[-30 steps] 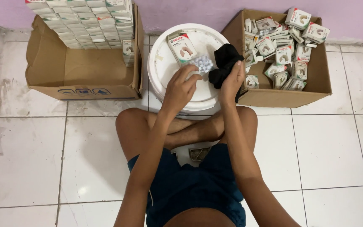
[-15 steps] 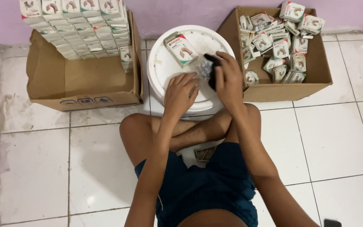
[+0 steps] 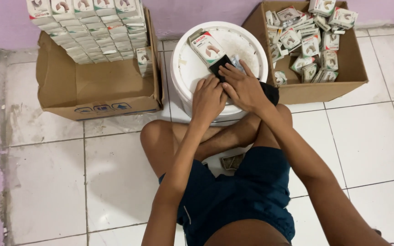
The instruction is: Wiping small product boxes with a cloth and stacking them into a larger box.
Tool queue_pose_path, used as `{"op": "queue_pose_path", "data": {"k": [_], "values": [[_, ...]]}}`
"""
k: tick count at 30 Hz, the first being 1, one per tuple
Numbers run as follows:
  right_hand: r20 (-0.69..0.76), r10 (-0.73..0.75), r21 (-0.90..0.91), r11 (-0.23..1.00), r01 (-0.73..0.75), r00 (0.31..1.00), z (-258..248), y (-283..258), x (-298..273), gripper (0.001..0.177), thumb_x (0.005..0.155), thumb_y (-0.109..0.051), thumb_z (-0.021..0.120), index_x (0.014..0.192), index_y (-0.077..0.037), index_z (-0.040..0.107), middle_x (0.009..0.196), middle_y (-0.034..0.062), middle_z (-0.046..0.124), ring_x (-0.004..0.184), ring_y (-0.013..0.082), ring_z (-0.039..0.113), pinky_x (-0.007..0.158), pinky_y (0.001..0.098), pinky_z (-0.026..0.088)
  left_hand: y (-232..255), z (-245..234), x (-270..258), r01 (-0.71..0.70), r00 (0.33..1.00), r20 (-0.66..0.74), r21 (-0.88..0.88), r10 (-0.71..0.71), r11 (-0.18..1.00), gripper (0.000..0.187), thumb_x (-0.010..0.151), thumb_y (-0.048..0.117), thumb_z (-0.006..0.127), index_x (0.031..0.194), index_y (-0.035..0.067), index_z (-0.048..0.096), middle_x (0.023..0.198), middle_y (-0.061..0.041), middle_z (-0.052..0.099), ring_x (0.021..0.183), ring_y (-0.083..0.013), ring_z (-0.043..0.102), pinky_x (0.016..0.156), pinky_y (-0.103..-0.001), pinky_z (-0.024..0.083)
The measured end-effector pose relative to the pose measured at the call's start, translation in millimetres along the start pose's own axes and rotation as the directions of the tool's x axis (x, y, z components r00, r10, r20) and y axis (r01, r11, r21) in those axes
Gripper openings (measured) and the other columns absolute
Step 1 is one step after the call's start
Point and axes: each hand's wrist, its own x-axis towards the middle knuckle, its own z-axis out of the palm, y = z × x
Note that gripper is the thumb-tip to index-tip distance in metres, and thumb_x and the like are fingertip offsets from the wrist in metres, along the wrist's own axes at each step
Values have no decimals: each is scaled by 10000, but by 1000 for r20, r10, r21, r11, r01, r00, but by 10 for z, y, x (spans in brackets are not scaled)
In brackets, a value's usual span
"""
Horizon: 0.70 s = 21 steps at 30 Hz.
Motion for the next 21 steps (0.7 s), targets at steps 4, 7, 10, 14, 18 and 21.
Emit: {"op": "queue_pose_path", "data": {"k": [4, 7, 10, 14, 18, 21], "values": [[-38, -9, -123, 992, 4, 999, 98, 66, -57, 514, 1154, -428, 420, 1068, -56, 764, 1269, 111, 748, 1321, 241, 639, 1262, 452, 235, 81, -84, 0, 56, 997, 54, 17, -57, 998, 195, 890, 146, 562, 877, 53, 733, 941, -82, 660, 1148, -236, 552, 989, -390, 351], [-9, 0, -147, 989, -2, 1000, 121, 116, 11, 569, 1149, -489, 424, 945, -84, 767, 1197, 88, 776, 1265, 223, 679, 1256, 441, 255, 132, -118, 8, 135, 986, 89, 50, -139, 990, 191, 891, 136, 553, 896, 86, 737, 956, -50, 658, 1135, -216, 529, 982, -404, 320], [9, 0, -167, 986, 2, 1000, 126, 118, 133, 582, 1157, -524, 413, 1082, -78, 779, 1240, 89, 769, 1290, 232, 669, 1259, 475, 218, 101, -58, 24, 148, 984, 86, 94, -157, 984, 158, 862, 118, 568, 831, 108, 723, 882, -26, 637, 1047, -208, 521, 918, -396, 332], [0, 42, -125, 991, -42, 999, 171, 71, 73, 583, 1151, -518, 407, 1144, -68, 777, 1280, 103, 749, 1302, 248, 650, 1259, 470, 234, 110, -64, 13, 167, 978, 108, 113, -179, 979, 131, 841, 118, 589, 834, 120, 720, 915, -25, 650, 1030, -224, 496, 893, -398, 333], [7, 88, -163, 983, -86, 996, 113, -30, -110, 596, 1167, -501, 403, 1059, -61, 790, 1237, 98, 767, 1284, 233, 667, 1277, 444, 217, 136, -111, 1, 179, 977, 97, 112, -190, 977, 136, 878, 150, 599, 922, 150, 727, 930, -12, 653, 1014, -210, 496, 890, -388, 336], [0, 47, -134, 990, -47, 999, 30, -29, -86, 556, 1138, -490, 442, 1061, -60, 785, 1197, 115, 775, 1247, 260, 686, 1255, 473, 261, 157, -154, 7, 232, 966, 90, 108, -242, 967, 160, 864, 144, 598, 956, 165, 727, 969, 27, 646, 1032, -197, 478, 905, -374, 324]]}}
